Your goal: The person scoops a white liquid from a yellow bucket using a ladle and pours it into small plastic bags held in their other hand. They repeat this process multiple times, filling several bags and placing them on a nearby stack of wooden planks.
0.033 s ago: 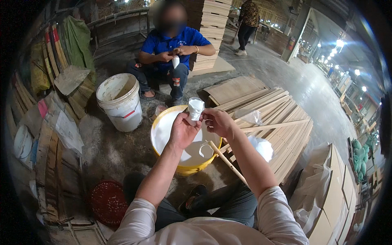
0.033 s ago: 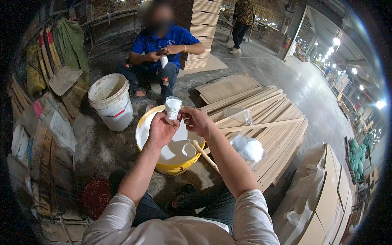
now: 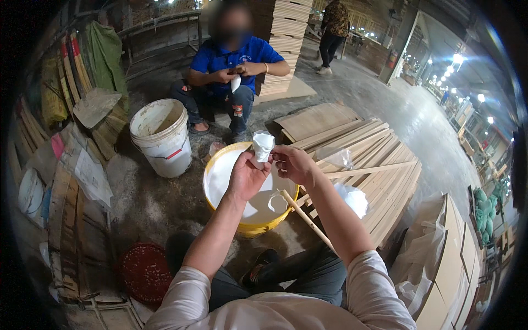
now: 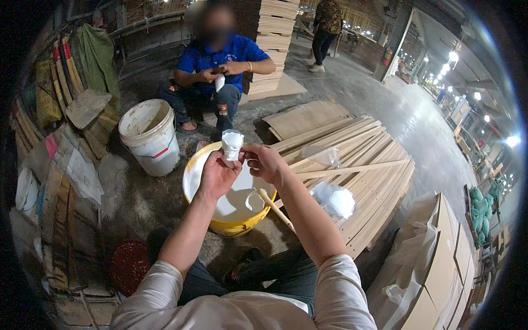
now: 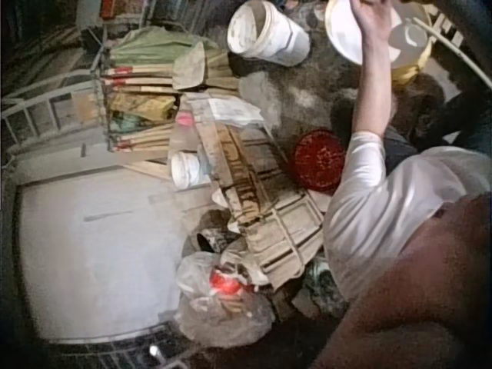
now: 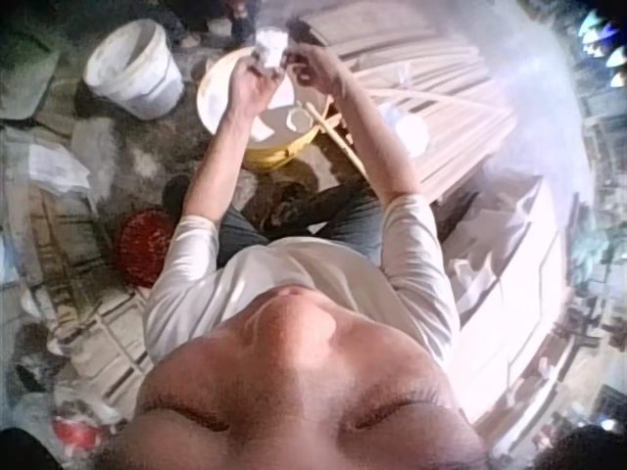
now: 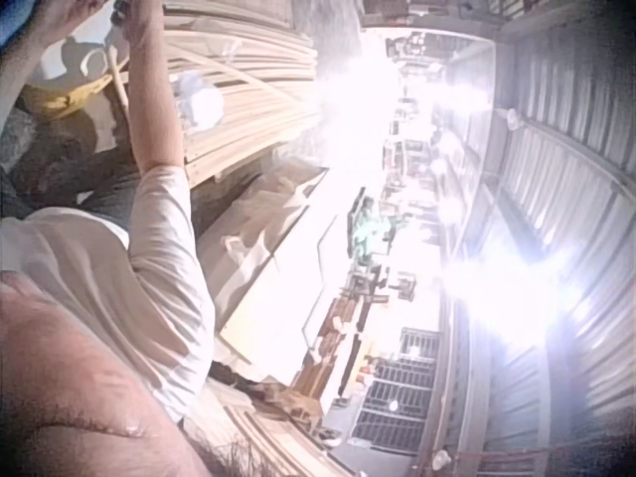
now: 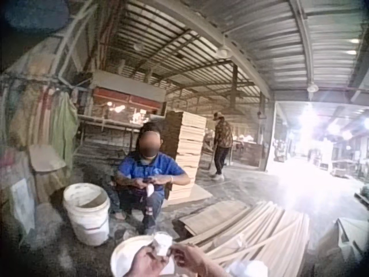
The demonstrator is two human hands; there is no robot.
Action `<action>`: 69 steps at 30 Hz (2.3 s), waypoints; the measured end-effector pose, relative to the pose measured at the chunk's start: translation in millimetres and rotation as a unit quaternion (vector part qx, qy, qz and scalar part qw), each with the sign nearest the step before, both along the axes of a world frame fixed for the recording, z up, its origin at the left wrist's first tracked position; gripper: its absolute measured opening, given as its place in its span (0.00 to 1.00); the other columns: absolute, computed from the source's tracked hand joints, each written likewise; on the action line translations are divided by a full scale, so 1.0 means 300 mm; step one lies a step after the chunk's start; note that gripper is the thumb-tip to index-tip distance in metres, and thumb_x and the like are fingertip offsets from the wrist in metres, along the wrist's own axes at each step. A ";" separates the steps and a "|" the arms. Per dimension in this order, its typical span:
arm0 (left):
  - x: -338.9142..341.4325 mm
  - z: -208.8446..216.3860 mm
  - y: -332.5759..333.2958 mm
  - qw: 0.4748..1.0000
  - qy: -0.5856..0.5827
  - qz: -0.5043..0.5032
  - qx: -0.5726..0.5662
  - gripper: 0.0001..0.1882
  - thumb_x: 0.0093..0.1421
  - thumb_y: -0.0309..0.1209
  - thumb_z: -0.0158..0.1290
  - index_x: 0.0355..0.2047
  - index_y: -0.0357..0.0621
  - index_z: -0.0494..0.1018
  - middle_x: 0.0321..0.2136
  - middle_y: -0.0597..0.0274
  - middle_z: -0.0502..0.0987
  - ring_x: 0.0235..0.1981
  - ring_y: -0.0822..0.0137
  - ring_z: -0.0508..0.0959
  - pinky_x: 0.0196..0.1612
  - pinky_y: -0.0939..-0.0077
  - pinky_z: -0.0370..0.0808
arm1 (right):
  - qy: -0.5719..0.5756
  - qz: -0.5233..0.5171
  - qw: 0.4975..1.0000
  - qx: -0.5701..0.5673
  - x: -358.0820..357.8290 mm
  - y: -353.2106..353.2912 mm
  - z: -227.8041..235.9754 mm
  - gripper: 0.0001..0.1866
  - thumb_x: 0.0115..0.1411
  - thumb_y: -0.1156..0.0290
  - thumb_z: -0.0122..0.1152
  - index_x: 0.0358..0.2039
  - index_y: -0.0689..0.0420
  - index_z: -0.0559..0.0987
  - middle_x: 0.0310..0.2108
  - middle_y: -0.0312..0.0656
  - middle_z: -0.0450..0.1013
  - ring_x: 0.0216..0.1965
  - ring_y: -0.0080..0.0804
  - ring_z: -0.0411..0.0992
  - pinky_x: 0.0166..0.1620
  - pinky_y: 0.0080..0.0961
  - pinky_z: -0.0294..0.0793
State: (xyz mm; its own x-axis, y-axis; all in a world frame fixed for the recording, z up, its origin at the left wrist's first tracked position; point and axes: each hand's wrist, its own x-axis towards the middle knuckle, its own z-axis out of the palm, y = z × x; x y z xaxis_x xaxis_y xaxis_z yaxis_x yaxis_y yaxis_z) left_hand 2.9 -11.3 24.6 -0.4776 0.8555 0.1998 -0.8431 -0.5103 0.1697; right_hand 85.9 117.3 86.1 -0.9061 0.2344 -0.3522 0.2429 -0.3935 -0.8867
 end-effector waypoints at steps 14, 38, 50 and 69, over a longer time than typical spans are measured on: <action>-0.021 -0.072 0.019 0.999 0.011 0.047 -0.001 0.17 0.62 0.35 0.43 0.48 0.40 0.61 0.40 0.55 0.69 0.40 0.63 0.71 0.40 0.76 0.73 | -0.021 -0.010 0.999 0.029 -0.048 -0.029 -0.003 0.04 0.54 0.64 0.55 0.28 0.48 0.75 0.24 0.26 0.66 0.25 0.17 0.59 0.33 0.22 0.56; -0.035 -0.119 0.011 0.994 0.083 0.026 -0.067 0.20 0.60 0.43 0.44 0.47 0.44 0.63 0.40 0.60 0.71 0.37 0.64 0.72 0.34 0.75 0.72 | 0.015 -0.046 0.998 0.046 -0.051 -0.034 -0.035 0.05 0.48 0.66 0.55 0.20 0.52 0.73 0.19 0.29 0.64 0.20 0.19 0.60 0.27 0.20 0.56; -0.017 -0.091 -0.017 0.998 0.031 -0.038 -0.040 0.20 0.56 0.42 0.40 0.43 0.42 0.67 0.38 0.61 0.72 0.34 0.65 0.69 0.28 0.80 0.66 | 0.013 -0.036 0.990 0.134 0.003 -0.013 -0.087 0.06 0.53 0.70 0.55 0.31 0.52 0.79 0.23 0.29 0.70 0.21 0.17 0.63 0.26 0.17 0.63; -0.023 -0.154 0.014 0.999 0.050 -0.019 0.005 0.20 0.59 0.41 0.41 0.47 0.42 0.64 0.41 0.59 0.71 0.41 0.61 0.70 0.37 0.71 0.69 | -0.080 -0.008 0.997 0.014 -0.015 -0.019 -0.058 0.05 0.49 0.64 0.58 0.20 0.49 0.76 0.16 0.27 0.66 0.14 0.15 0.53 0.20 0.16 0.53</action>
State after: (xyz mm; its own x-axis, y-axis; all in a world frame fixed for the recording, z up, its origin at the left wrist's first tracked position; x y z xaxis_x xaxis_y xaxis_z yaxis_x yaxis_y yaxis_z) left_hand -4.1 -7.1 -21.6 -0.4224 0.8701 0.2539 -0.8405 -0.4809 0.2497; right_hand 81.3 111.6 68.6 -0.8344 0.2610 -0.4855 0.3763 -0.3739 -0.8477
